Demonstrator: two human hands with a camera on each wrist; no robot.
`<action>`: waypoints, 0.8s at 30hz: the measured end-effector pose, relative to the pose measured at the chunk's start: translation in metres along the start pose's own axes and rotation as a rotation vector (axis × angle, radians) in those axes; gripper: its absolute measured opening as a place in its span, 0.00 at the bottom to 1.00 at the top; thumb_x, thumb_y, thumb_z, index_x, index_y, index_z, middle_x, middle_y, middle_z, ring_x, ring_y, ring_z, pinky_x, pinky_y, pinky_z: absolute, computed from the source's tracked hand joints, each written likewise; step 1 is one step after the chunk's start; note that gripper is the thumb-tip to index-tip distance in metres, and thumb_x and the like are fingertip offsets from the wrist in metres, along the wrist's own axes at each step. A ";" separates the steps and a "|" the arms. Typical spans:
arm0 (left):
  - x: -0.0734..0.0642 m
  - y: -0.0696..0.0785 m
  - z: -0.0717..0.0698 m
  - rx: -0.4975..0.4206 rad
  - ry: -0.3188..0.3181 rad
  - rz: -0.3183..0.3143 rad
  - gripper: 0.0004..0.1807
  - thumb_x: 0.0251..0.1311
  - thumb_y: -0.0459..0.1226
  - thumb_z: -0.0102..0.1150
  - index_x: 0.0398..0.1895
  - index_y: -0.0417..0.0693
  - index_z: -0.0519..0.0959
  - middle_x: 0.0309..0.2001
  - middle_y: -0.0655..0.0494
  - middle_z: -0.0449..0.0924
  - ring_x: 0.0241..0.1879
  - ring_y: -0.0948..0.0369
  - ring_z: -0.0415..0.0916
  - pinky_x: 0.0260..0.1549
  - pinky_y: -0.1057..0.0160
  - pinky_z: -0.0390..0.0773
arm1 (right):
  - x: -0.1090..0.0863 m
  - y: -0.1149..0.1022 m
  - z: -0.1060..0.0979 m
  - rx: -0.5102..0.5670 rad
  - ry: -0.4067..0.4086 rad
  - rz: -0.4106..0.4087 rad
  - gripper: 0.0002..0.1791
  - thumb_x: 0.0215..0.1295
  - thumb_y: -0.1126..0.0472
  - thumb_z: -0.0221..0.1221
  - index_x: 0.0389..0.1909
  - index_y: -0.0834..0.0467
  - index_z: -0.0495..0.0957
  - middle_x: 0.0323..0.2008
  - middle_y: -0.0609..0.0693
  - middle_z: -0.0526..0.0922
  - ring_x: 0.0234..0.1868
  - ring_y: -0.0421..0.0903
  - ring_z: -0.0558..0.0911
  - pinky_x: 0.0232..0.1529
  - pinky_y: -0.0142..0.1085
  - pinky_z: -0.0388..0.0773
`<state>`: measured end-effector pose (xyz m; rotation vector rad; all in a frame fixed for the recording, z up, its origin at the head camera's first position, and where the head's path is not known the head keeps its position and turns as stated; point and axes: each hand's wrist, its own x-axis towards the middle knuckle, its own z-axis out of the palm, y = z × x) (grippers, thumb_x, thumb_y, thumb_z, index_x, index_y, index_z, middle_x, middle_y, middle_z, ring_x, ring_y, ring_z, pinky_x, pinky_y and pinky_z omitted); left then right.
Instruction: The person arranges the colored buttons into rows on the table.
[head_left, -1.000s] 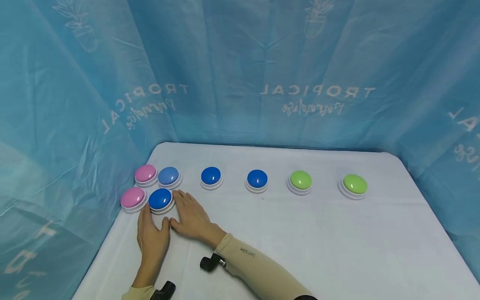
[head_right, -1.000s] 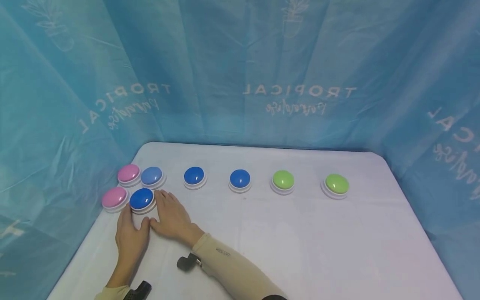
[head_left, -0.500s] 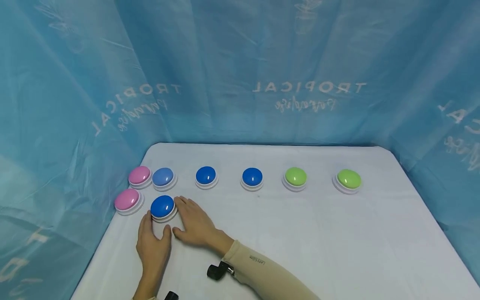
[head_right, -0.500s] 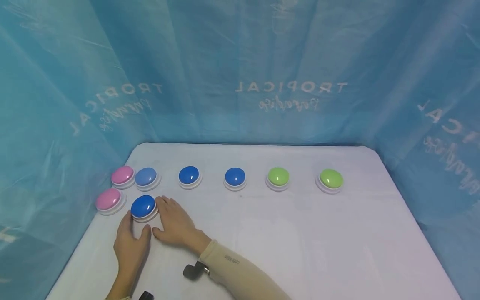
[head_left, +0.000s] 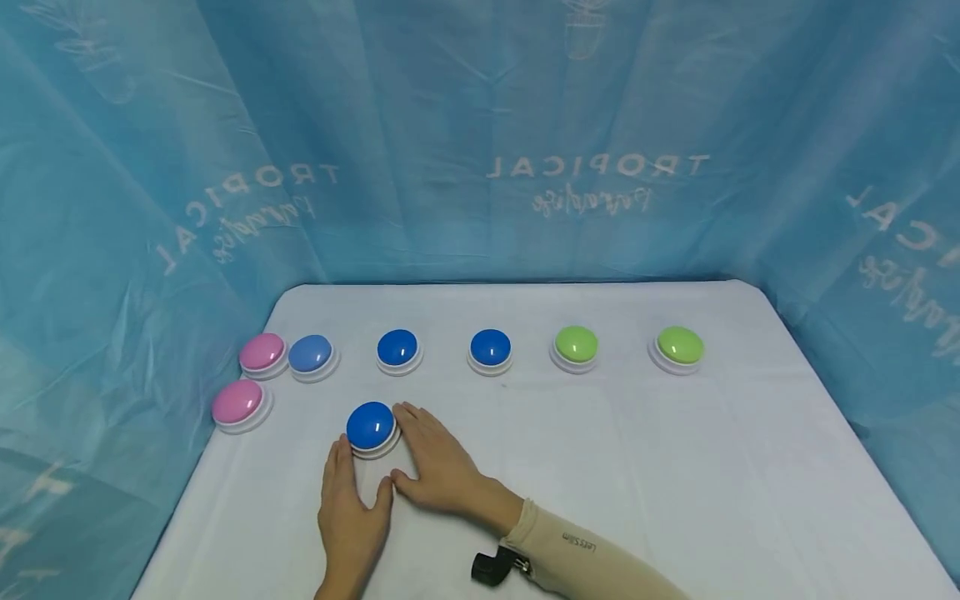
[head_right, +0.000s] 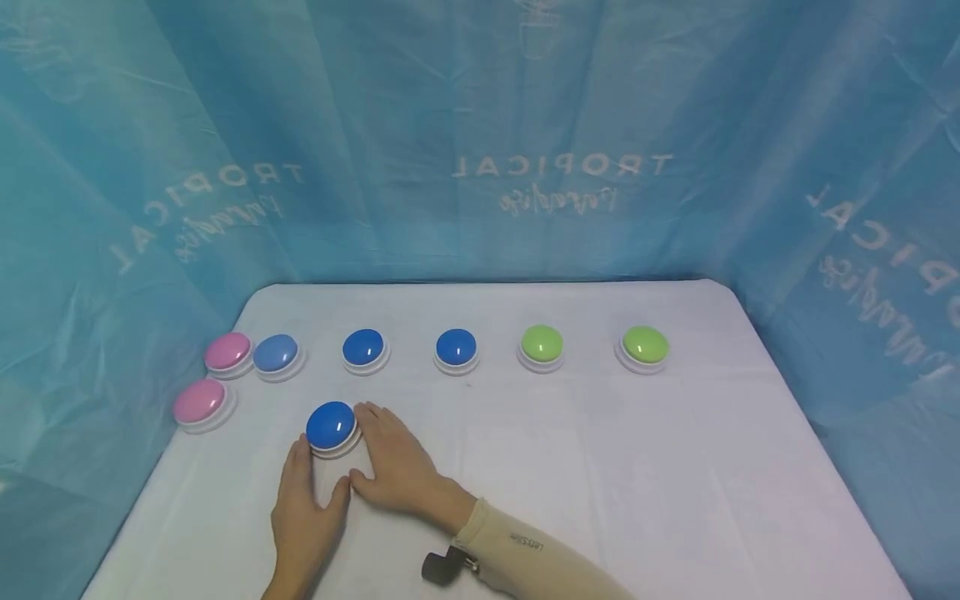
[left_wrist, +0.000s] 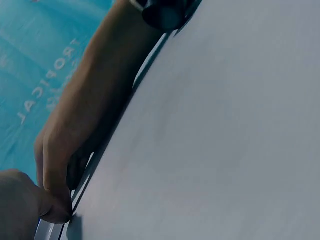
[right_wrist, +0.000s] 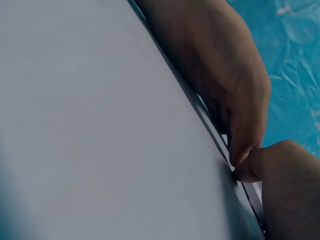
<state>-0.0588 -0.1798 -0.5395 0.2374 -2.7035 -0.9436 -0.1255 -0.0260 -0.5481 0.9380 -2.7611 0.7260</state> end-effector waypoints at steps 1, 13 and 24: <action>-0.003 0.003 0.002 0.002 -0.015 0.018 0.51 0.57 0.36 0.72 0.82 0.35 0.56 0.79 0.29 0.59 0.78 0.33 0.58 0.68 0.26 0.66 | -0.005 0.003 -0.003 0.013 0.001 0.014 0.50 0.65 0.48 0.65 0.81 0.64 0.56 0.79 0.58 0.67 0.81 0.52 0.65 0.82 0.42 0.59; -0.028 0.042 0.035 0.072 -0.272 0.198 0.54 0.62 0.46 0.70 0.85 0.42 0.50 0.84 0.43 0.52 0.83 0.41 0.51 0.76 0.36 0.61 | -0.087 0.046 -0.045 0.131 0.095 0.149 0.48 0.63 0.52 0.68 0.81 0.62 0.59 0.79 0.58 0.68 0.80 0.57 0.66 0.79 0.53 0.64; -0.040 0.087 0.075 0.088 -0.287 0.519 0.55 0.59 0.51 0.70 0.84 0.39 0.54 0.83 0.47 0.58 0.83 0.51 0.55 0.83 0.64 0.42 | -0.152 0.078 -0.076 0.022 0.258 0.307 0.49 0.60 0.51 0.73 0.80 0.60 0.63 0.77 0.58 0.71 0.77 0.58 0.70 0.74 0.57 0.70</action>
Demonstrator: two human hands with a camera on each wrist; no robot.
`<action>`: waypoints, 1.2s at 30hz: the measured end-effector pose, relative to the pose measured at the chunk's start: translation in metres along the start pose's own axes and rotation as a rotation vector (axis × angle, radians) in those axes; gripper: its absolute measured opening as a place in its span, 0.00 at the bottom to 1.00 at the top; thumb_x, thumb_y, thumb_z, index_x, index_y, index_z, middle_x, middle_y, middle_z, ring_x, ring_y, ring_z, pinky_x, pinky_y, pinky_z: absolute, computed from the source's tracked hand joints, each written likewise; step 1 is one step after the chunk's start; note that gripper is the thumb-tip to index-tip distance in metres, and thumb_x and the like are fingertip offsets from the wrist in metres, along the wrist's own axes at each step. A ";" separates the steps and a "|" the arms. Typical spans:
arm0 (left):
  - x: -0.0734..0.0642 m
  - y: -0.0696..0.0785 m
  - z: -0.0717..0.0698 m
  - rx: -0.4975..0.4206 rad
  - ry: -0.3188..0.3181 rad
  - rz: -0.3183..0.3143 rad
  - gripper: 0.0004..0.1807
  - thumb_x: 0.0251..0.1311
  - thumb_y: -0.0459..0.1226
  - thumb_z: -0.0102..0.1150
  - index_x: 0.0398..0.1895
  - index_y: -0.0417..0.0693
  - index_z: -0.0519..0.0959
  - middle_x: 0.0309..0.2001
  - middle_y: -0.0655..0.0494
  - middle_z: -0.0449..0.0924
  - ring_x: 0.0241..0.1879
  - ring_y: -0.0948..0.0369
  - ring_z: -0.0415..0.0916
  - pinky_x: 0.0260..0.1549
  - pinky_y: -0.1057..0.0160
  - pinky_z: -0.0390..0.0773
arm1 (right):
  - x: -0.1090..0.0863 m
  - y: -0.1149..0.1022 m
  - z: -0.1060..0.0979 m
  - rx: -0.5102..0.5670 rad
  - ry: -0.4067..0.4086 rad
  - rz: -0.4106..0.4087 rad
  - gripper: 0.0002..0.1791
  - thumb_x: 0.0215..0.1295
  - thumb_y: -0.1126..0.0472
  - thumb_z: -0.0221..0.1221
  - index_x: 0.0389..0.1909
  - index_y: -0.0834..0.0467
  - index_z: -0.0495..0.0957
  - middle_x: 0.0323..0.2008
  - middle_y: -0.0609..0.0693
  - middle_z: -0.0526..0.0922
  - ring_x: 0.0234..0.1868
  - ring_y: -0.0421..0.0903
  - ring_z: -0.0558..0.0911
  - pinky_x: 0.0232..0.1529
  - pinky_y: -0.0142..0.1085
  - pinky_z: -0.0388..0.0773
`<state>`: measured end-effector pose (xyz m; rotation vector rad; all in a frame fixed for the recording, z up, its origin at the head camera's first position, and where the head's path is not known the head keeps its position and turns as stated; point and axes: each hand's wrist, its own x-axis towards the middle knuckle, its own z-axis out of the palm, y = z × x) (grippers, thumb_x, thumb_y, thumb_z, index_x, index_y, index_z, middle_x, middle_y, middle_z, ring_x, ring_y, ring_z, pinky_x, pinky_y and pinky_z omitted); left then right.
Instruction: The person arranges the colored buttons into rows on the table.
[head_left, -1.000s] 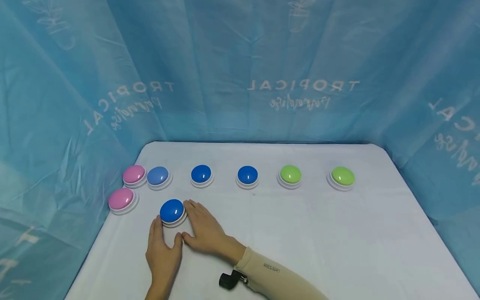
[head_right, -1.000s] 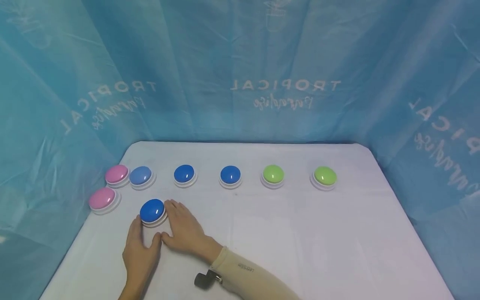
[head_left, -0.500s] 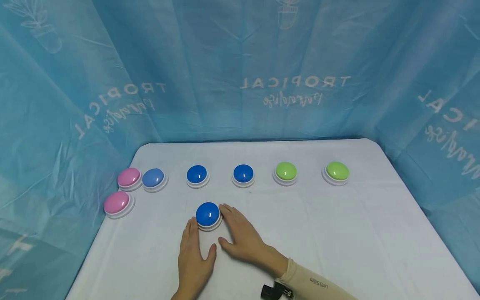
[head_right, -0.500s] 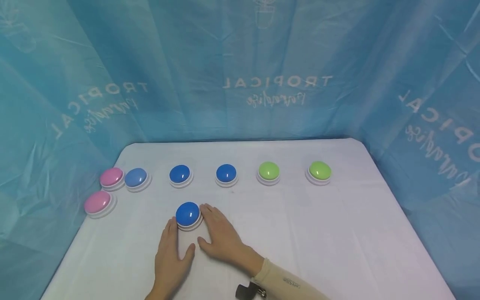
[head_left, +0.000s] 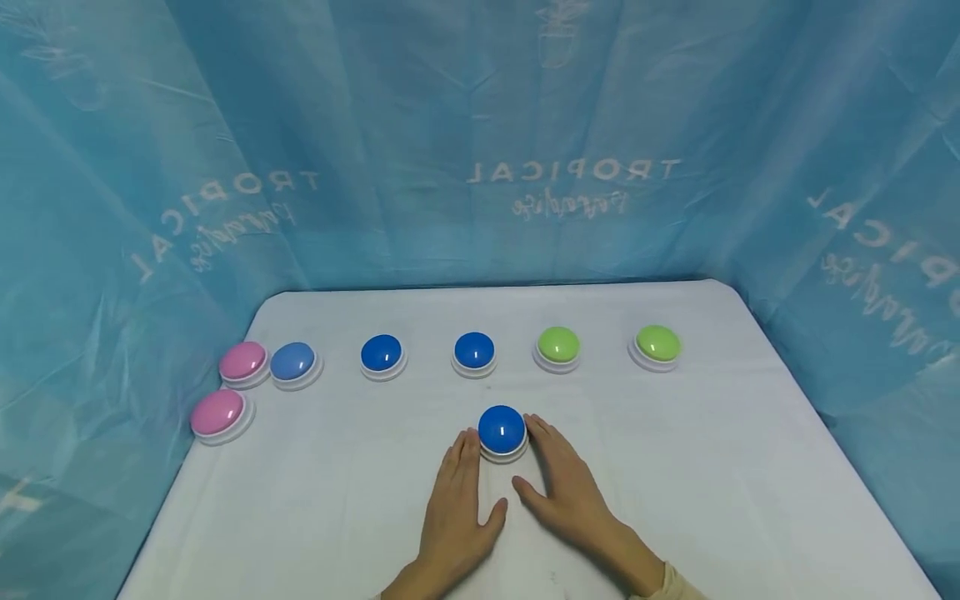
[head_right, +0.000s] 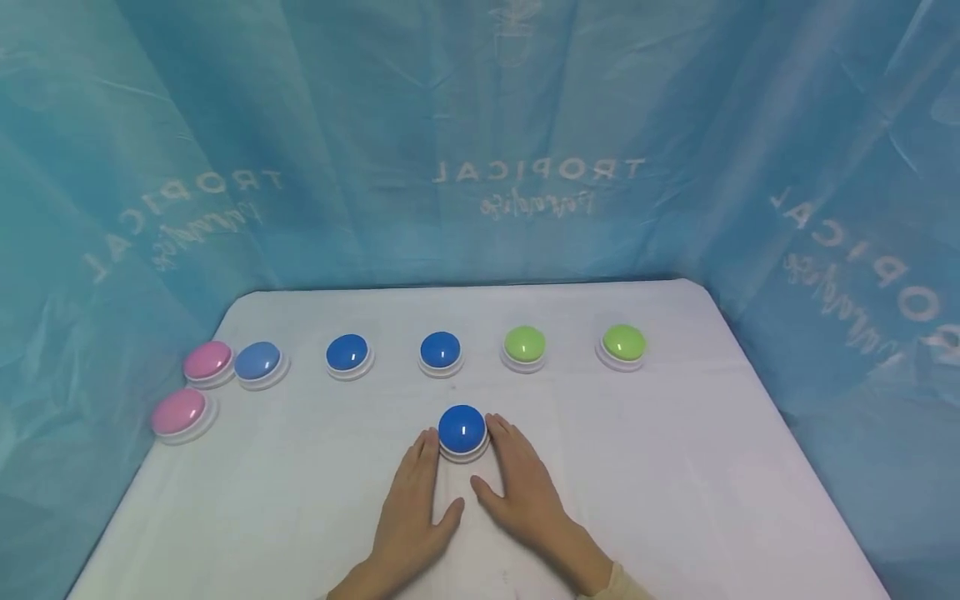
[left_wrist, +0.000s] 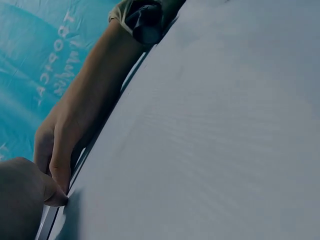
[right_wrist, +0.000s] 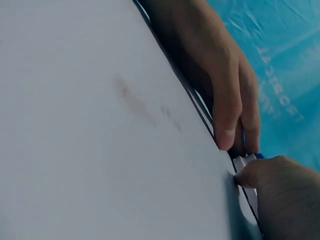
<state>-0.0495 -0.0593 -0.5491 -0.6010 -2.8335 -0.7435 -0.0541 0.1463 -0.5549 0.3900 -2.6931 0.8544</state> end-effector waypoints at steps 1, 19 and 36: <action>0.004 0.003 0.003 0.003 0.013 0.026 0.54 0.59 0.51 0.70 0.83 0.38 0.56 0.82 0.46 0.60 0.82 0.51 0.56 0.83 0.60 0.48 | -0.002 0.003 -0.003 -0.006 0.011 0.011 0.50 0.60 0.50 0.73 0.80 0.59 0.63 0.77 0.57 0.71 0.78 0.58 0.70 0.74 0.57 0.70; 0.056 0.067 0.046 0.099 -0.056 0.337 0.52 0.65 0.56 0.63 0.81 0.33 0.57 0.80 0.42 0.63 0.82 0.51 0.58 0.79 0.53 0.62 | -0.037 0.063 -0.060 -0.135 0.174 0.210 0.50 0.53 0.53 0.79 0.75 0.62 0.68 0.71 0.63 0.77 0.69 0.65 0.78 0.66 0.63 0.75; 0.087 0.134 0.085 0.182 -0.182 0.440 0.52 0.68 0.61 0.57 0.84 0.39 0.54 0.83 0.48 0.58 0.83 0.57 0.53 0.82 0.57 0.54 | -0.058 0.102 -0.102 -0.194 0.237 0.424 0.51 0.55 0.52 0.78 0.76 0.66 0.65 0.70 0.71 0.74 0.68 0.74 0.75 0.62 0.70 0.74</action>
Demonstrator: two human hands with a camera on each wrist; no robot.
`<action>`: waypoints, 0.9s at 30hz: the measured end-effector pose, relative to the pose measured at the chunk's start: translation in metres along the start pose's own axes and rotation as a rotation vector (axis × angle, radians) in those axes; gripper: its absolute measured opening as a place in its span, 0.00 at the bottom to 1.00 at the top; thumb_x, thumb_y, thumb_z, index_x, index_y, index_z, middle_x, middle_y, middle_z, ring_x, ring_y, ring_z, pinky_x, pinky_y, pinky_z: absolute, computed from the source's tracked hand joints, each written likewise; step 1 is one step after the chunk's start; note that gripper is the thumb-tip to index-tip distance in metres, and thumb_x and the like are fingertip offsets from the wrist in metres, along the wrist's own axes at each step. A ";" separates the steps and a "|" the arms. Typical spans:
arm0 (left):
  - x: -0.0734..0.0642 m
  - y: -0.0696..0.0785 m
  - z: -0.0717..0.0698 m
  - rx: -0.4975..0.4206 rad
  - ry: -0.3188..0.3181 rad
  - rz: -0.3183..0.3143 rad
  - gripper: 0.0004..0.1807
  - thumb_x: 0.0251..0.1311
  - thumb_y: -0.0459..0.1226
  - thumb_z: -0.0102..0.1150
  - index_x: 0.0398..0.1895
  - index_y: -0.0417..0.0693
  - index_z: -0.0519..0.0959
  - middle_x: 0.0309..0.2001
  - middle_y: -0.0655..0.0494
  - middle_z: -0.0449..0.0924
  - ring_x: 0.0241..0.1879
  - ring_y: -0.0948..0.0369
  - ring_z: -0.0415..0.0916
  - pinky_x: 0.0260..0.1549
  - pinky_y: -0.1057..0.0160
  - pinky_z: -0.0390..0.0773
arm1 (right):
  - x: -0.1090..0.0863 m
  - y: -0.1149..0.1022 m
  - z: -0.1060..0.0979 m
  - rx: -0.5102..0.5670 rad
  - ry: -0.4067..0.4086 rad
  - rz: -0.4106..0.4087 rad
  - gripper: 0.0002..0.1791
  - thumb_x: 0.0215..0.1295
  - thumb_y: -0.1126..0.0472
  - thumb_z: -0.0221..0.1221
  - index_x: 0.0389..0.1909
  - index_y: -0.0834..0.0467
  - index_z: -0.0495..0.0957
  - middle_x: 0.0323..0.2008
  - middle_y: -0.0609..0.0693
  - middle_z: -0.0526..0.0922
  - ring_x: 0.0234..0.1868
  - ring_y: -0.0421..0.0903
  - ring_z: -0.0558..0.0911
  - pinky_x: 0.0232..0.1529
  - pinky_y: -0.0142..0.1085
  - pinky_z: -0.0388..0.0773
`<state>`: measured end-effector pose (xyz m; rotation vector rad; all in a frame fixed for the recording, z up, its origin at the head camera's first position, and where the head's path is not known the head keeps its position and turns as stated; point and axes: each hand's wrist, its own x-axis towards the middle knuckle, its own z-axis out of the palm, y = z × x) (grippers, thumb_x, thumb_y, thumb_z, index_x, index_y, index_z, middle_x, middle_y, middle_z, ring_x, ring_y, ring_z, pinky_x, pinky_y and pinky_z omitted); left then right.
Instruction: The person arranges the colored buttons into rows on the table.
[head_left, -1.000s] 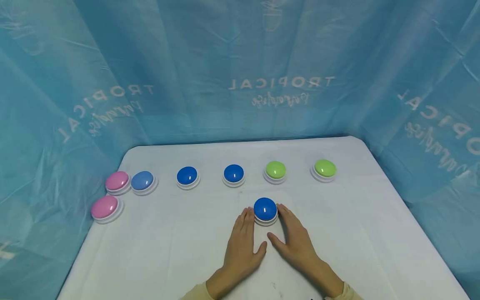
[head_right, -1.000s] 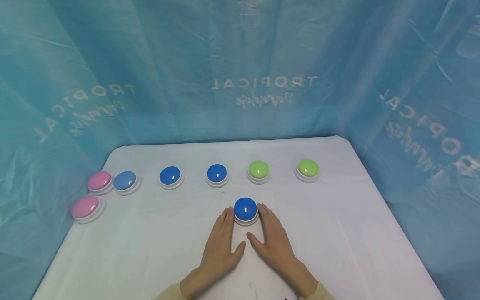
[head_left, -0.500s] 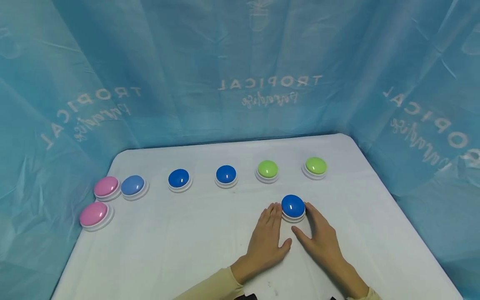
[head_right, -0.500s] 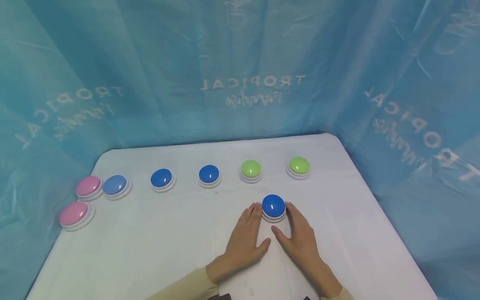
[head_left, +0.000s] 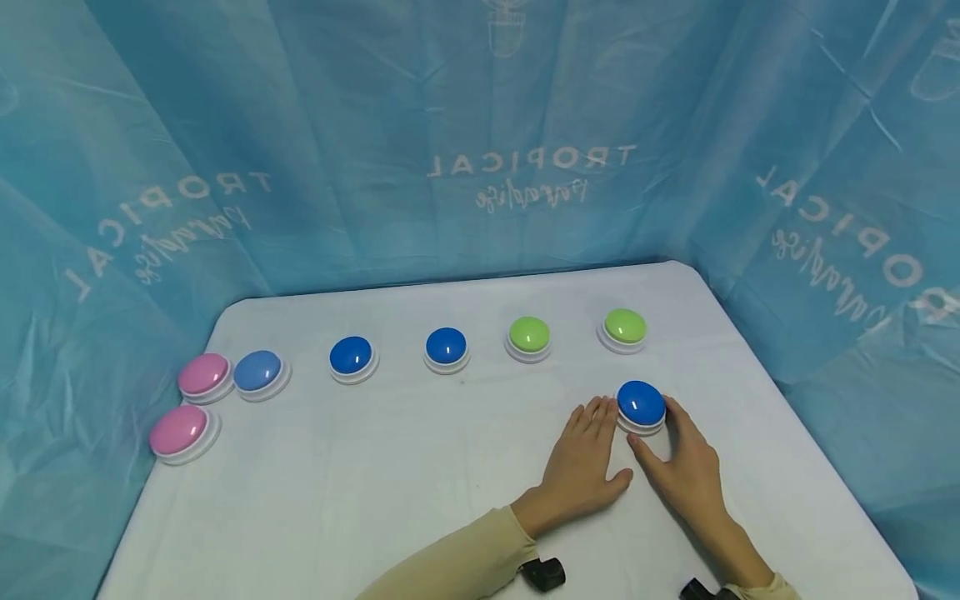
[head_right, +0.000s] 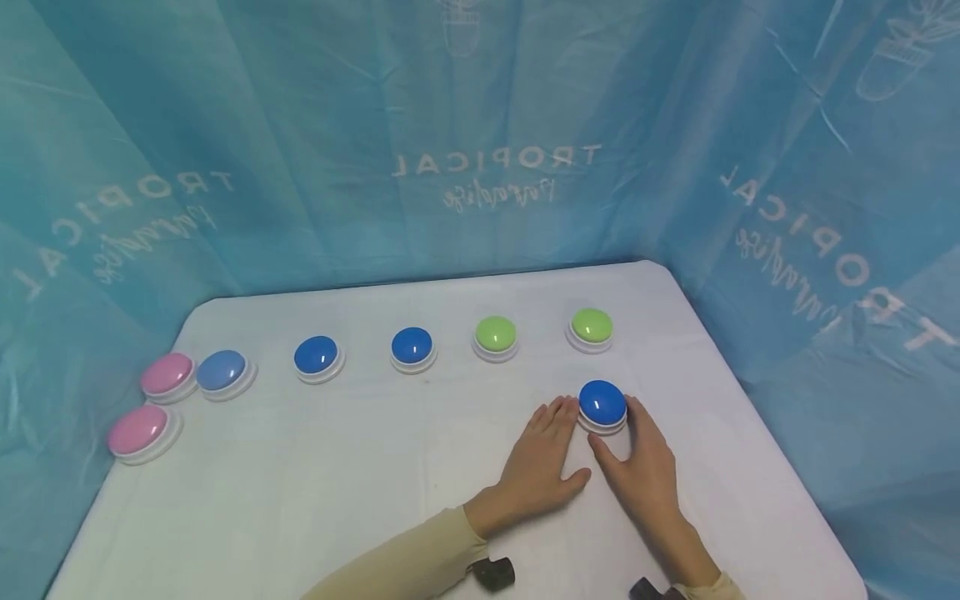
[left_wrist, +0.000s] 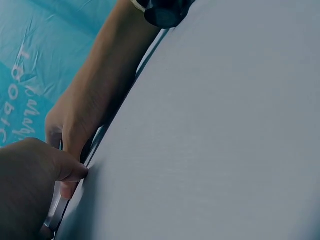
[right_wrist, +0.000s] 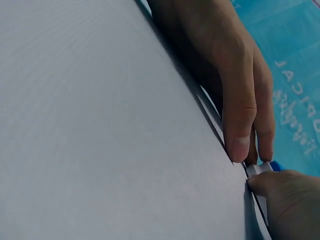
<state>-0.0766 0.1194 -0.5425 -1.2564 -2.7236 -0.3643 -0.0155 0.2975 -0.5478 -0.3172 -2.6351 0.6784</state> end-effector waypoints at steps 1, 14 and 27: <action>0.002 0.002 0.000 0.000 -0.006 0.003 0.52 0.68 0.61 0.57 0.84 0.40 0.54 0.83 0.49 0.58 0.83 0.57 0.53 0.82 0.57 0.54 | 0.000 0.001 -0.001 -0.004 0.003 0.010 0.51 0.56 0.53 0.78 0.76 0.66 0.64 0.70 0.71 0.74 0.68 0.74 0.75 0.62 0.70 0.74; 0.015 0.009 0.002 -0.023 -0.036 0.026 0.50 0.68 0.59 0.58 0.84 0.42 0.55 0.83 0.51 0.59 0.83 0.58 0.54 0.82 0.59 0.55 | -0.003 0.004 -0.005 0.018 0.018 0.076 0.51 0.60 0.55 0.75 0.78 0.68 0.60 0.72 0.73 0.70 0.70 0.75 0.72 0.65 0.72 0.70; 0.021 0.008 0.002 -0.035 -0.004 0.058 0.48 0.68 0.57 0.59 0.84 0.43 0.56 0.81 0.52 0.63 0.82 0.58 0.58 0.81 0.60 0.56 | -0.002 0.003 -0.010 0.032 0.033 0.112 0.51 0.60 0.55 0.76 0.78 0.68 0.60 0.72 0.73 0.70 0.70 0.75 0.72 0.67 0.70 0.69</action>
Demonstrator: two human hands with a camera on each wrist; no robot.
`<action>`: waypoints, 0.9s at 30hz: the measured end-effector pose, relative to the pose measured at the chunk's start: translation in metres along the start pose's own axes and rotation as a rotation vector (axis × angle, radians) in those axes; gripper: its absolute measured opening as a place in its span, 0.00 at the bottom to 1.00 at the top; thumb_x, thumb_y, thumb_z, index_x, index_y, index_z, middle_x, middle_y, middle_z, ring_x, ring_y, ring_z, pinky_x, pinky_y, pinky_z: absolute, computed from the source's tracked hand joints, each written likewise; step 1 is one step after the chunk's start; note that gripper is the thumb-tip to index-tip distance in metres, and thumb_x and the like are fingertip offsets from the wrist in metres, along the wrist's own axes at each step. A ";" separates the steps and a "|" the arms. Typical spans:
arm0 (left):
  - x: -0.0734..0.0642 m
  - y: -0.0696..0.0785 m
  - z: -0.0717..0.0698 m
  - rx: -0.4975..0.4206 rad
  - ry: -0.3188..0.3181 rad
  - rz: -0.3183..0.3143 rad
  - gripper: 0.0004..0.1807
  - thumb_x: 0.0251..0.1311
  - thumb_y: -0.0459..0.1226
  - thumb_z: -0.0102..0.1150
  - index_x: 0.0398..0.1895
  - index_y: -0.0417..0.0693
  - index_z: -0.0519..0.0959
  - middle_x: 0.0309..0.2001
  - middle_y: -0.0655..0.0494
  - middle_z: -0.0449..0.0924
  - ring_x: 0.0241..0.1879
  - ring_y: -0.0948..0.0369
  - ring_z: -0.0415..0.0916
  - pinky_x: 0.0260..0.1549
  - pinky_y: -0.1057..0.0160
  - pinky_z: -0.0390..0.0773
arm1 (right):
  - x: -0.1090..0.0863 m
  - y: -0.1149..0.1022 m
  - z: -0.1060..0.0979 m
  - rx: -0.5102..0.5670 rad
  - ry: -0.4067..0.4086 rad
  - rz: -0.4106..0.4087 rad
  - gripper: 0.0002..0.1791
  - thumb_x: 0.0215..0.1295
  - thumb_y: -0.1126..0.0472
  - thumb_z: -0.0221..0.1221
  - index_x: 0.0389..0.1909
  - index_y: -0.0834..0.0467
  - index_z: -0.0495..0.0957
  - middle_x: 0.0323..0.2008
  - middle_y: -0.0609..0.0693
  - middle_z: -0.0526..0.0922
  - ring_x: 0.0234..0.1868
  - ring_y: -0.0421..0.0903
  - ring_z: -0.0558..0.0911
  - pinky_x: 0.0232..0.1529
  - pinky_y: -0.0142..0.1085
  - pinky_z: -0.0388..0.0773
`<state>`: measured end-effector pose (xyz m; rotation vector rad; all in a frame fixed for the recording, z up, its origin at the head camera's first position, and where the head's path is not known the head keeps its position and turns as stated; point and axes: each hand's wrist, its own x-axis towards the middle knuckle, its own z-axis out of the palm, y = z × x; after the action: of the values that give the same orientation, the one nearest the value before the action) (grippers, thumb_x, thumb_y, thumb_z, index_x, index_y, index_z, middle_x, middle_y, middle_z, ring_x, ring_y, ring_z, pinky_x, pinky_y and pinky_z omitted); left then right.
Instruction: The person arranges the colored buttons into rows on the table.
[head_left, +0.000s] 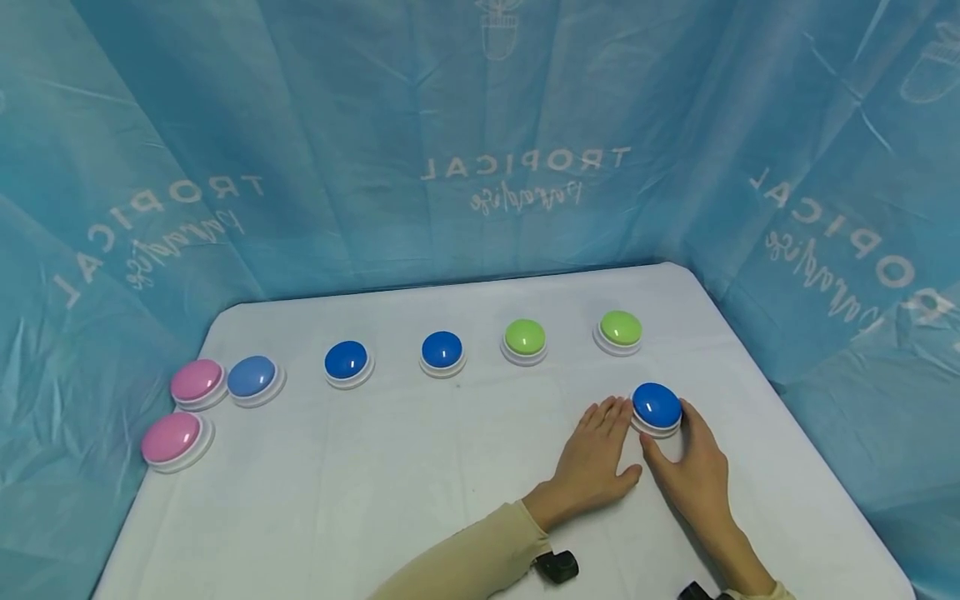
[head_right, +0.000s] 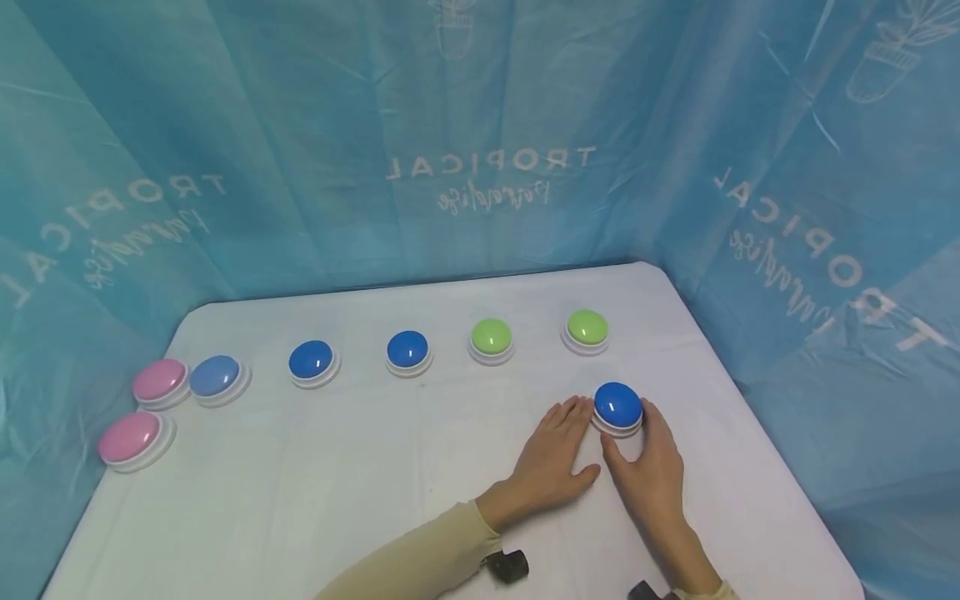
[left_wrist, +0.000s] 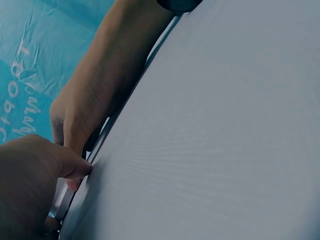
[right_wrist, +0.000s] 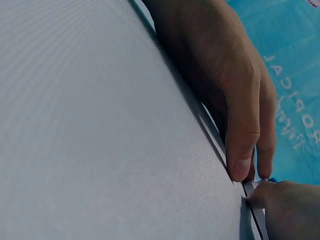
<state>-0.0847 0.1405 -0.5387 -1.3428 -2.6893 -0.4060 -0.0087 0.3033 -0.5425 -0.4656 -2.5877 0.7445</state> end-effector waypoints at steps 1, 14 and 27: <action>0.000 0.000 0.000 0.001 0.000 0.000 0.48 0.68 0.57 0.59 0.84 0.43 0.56 0.81 0.52 0.63 0.82 0.58 0.58 0.81 0.60 0.56 | 0.000 0.000 0.000 0.001 -0.003 0.006 0.51 0.60 0.54 0.76 0.78 0.68 0.60 0.72 0.73 0.70 0.70 0.75 0.71 0.68 0.70 0.68; 0.001 -0.002 -0.002 0.010 -0.044 0.021 0.46 0.71 0.58 0.56 0.84 0.44 0.56 0.82 0.52 0.62 0.82 0.59 0.56 0.82 0.61 0.54 | -0.002 -0.003 -0.003 0.001 0.007 0.033 0.50 0.60 0.54 0.75 0.77 0.68 0.61 0.72 0.73 0.70 0.71 0.74 0.71 0.67 0.70 0.69; -0.038 -0.026 -0.006 -0.006 0.029 0.162 0.32 0.73 0.53 0.57 0.76 0.52 0.73 0.78 0.58 0.69 0.81 0.60 0.60 0.81 0.61 0.55 | -0.009 -0.017 0.013 0.151 0.231 -0.284 0.52 0.54 0.55 0.70 0.80 0.64 0.60 0.80 0.64 0.62 0.83 0.63 0.56 0.84 0.45 0.53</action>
<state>-0.0831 0.0948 -0.5457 -1.5305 -2.5341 -0.4127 -0.0102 0.2801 -0.5451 -0.1245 -2.2976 0.7324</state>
